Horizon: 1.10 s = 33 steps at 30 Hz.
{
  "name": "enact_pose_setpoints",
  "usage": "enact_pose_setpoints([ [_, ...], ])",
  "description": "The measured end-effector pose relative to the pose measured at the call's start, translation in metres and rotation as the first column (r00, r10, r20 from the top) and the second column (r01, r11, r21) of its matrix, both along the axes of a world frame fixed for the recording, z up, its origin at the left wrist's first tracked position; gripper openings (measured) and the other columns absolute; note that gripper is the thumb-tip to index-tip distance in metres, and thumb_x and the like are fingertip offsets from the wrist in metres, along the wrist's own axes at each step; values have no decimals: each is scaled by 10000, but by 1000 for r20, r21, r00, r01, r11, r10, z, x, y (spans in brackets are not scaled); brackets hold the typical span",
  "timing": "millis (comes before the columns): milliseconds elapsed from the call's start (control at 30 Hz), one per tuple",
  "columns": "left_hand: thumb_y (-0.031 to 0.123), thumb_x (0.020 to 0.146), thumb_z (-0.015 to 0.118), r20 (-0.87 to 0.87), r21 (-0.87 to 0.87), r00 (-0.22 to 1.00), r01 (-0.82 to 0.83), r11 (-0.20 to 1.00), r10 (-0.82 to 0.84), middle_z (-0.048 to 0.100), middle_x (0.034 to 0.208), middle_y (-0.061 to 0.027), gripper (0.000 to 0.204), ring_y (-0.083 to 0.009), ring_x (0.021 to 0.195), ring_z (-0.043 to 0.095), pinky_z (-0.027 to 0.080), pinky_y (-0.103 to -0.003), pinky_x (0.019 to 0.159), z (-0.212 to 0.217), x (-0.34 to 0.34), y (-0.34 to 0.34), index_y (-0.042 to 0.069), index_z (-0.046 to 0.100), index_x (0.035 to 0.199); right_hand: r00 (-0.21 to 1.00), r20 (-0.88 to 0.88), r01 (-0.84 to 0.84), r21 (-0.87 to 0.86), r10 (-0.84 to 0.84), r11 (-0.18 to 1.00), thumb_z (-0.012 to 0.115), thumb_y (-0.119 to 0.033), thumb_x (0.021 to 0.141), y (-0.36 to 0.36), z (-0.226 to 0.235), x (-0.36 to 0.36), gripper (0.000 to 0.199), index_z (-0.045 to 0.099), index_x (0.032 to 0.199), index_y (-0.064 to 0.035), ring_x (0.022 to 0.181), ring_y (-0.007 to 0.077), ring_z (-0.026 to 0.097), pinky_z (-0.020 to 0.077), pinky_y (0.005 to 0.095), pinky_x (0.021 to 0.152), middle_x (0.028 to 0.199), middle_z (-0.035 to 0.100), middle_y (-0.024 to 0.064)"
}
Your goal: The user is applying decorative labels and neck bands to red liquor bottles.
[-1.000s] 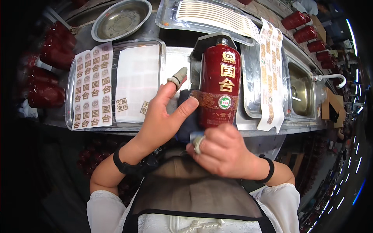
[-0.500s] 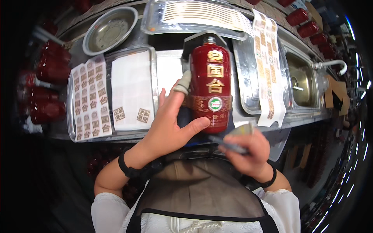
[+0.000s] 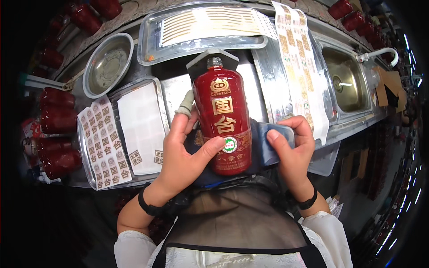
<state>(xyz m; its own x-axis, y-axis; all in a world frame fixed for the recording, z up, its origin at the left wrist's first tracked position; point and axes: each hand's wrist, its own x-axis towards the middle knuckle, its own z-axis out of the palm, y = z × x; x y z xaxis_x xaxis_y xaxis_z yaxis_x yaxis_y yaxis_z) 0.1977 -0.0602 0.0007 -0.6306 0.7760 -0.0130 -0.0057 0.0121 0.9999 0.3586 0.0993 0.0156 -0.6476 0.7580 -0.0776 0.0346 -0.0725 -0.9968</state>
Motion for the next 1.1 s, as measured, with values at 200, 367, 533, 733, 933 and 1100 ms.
enact_pose_setpoints([
  [200, 389, 773, 874, -80, -137, 993, 80, 987, -92, 475, 1459, -257, 1189, -380, 1445, 377, 111, -503, 1232, -7, -5, -12, -49, 118, 1580, 980, 199, -34, 177, -2, 984, 714, -22, 889, 14, -23, 3, 178, 583, 1009, -18, 897, 71, 593, 486, 217, 770, 958, 623, 38],
  [367, 596, 498, 940, -513, -417, 765, 175, 892, -390, 176, 1601, -283, 1522, -467, 1503, 89, -30, -666, 1170, 2, -7, -25, -7, 63, 1586, 998, 38, -53, -36, 54, 998, 682, 1, 884, 6, 2, 13, 372, 556, 1234, 12, 919, 63, 601, 507, 227, 816, 1065, 629, 58],
  [533, 355, 569, 952, -547, -338, 805, 36, 941, -227, 338, 1529, -236, 1320, -389, 1455, 288, 119, -561, 1196, -4, 12, -12, -8, 159, 1559, 866, 76, -469, -221, 494, 855, 679, -4, 826, 6, 14, 29, 752, 391, 1521, 25, 1421, 190, 414, 354, 320, 1136, 1544, 441, 138],
  [733, 171, 610, 939, -330, -246, 932, 69, 967, -150, 423, 1501, -174, 1279, -259, 1418, 425, 330, -397, 1179, 14, 11, -21, -7, 133, 1587, 701, -218, -551, -771, 679, 320, 664, -40, 857, 3, 4, 22, 611, 491, 1439, 30, 1198, 113, 576, 419, 255, 1040, 1309, 636, 81],
  [933, 319, 565, 897, -771, -307, 605, -85, 948, -196, 486, 1341, -166, 1156, -395, 1357, 377, 74, -659, 1152, 39, 20, -18, -19, 348, 1524, 273, -22, -893, -376, 962, 245, 685, -76, 881, 25, -2, 26, 231, 695, 1100, -3, 1022, 118, 603, 458, 267, 926, 1061, 680, 47],
  [1100, 481, 626, 909, -730, -322, 666, -139, 936, -152, 488, 1353, -162, 1089, -368, 1373, 363, 166, -535, 1190, 28, 21, -22, 24, 437, 1495, 844, 22, -499, -335, 536, 799, 662, -119, 924, 34, 5, 26, 172, 631, 788, -19, 773, 76, 583, 448, 239, 724, 803, 651, 7],
])
